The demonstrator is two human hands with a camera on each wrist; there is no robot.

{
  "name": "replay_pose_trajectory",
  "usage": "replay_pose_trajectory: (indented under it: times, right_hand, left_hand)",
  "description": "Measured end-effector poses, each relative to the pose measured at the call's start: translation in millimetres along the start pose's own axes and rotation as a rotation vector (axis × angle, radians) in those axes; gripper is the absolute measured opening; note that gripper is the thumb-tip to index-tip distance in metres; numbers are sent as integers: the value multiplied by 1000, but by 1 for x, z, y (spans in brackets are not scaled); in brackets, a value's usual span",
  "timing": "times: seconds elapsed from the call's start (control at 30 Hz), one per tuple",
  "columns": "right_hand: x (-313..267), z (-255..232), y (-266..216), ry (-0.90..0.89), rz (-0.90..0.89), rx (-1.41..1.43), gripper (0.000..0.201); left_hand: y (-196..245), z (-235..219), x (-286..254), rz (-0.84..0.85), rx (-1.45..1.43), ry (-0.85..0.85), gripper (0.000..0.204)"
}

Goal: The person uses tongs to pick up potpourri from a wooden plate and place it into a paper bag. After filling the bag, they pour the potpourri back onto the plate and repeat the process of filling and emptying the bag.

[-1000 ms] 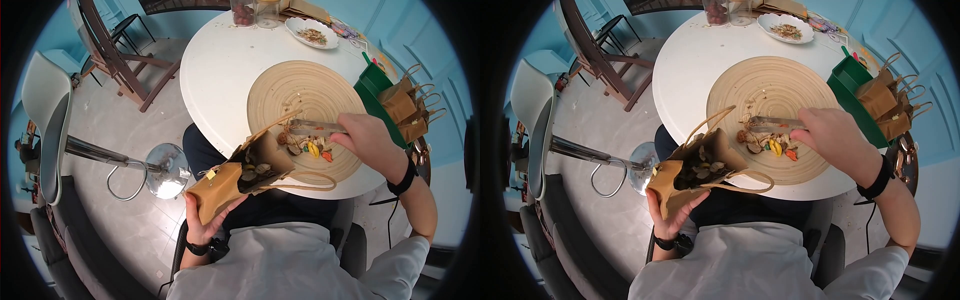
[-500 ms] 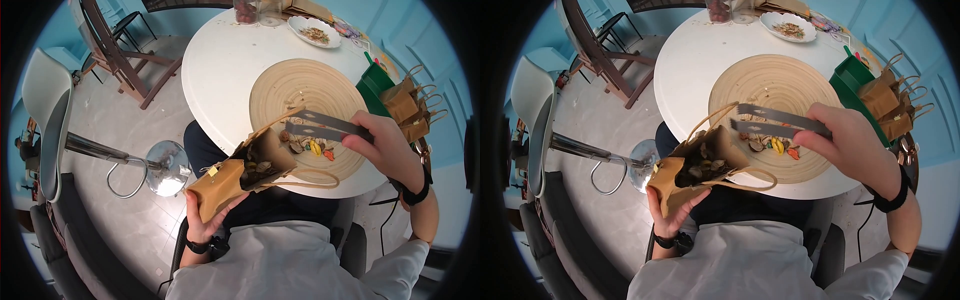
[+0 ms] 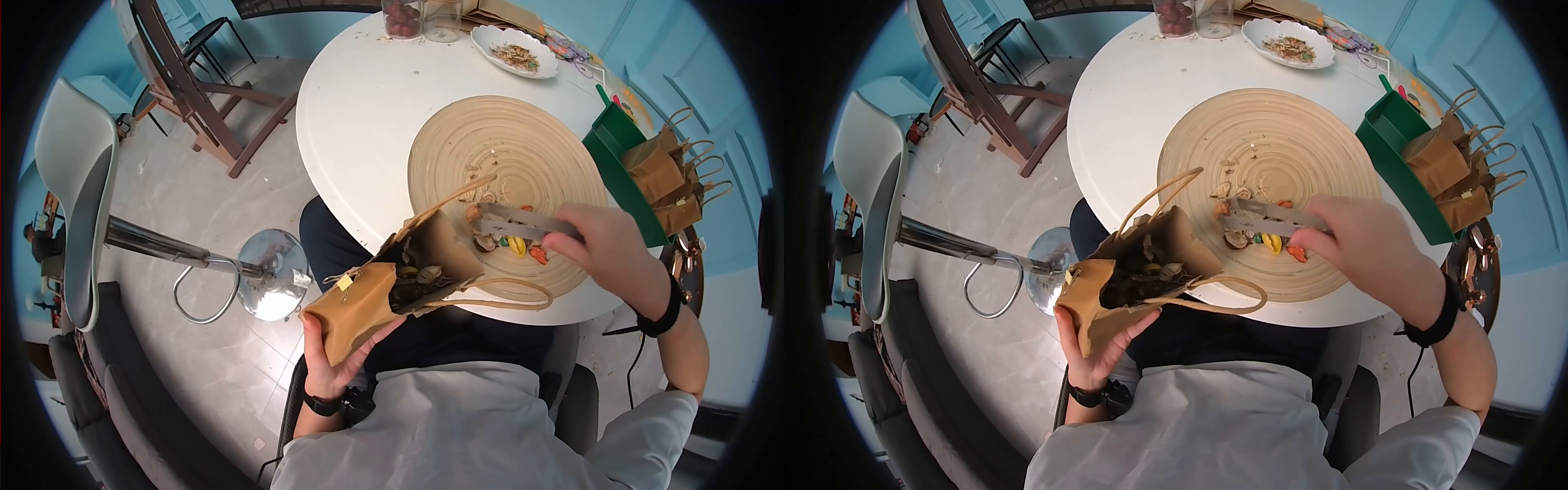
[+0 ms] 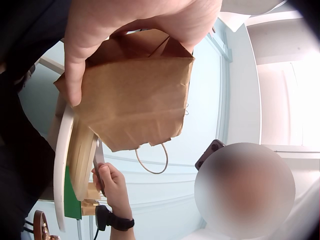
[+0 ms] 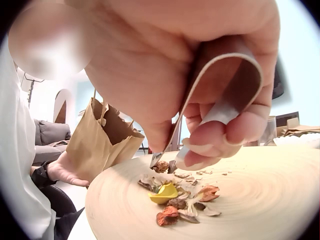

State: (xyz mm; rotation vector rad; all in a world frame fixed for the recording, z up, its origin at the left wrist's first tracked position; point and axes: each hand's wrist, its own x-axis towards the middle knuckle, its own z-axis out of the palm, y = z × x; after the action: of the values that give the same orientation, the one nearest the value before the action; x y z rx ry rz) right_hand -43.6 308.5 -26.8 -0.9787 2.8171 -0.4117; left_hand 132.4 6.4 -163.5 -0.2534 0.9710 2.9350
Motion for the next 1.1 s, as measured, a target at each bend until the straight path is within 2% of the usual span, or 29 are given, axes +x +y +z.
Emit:
replay_pose_trajectory:
  times: [0.1, 0.17, 0.2, 0.27, 0.33, 0.43, 0.5, 0.53, 0.6, 0.8, 1.1]
  right_hand:
    - [-1, -21, -1, 26, 41, -18, 34]
    - [-2, -37, -7, -110, 83, 219, 33]
    - [-4, -37, -12, -110, 85, 219, 33]
    - [-8, -34, -24, -111, -20, 310, 30]
    - [-4, -34, -20, -103, -61, 256, 31]
    - [9, -29, 3, -10, -15, 122, 38]
    - [20, -21, 21, 37, -88, -167, 40]
    - [25, -17, 26, 39, -86, -167, 40]
    - [34, -12, 33, 69, -192, -234, 38]
    - [49, -7, 34, 18, -269, -213, 35]
    - [47, -2, 40, 40, -261, -251, 33]
  left_hand:
    - [0, 1, -1, 4, 2, 13, 98]
    - [0, 1, 0, 6, 5, 16, 98]
    - [0, 0, 0, 8, 5, 4, 98]
    - [-1, 1, 0, 5, 8, -10, 98]
    - [-1, 2, 0, 7, 10, 1, 98]
    - [-1, 0, -1, -2, 17, -4, 98]
    - [-1, 1, -1, 1, 16, -10, 97]
    - [-1, 2, 0, 3, 18, -14, 97]
    - [-1, 1, -1, -2, 12, -9, 97]
    - [-2, -3, 1, 11, 21, -24, 96]
    - [-1, -3, 0, 12, 16, -13, 95]
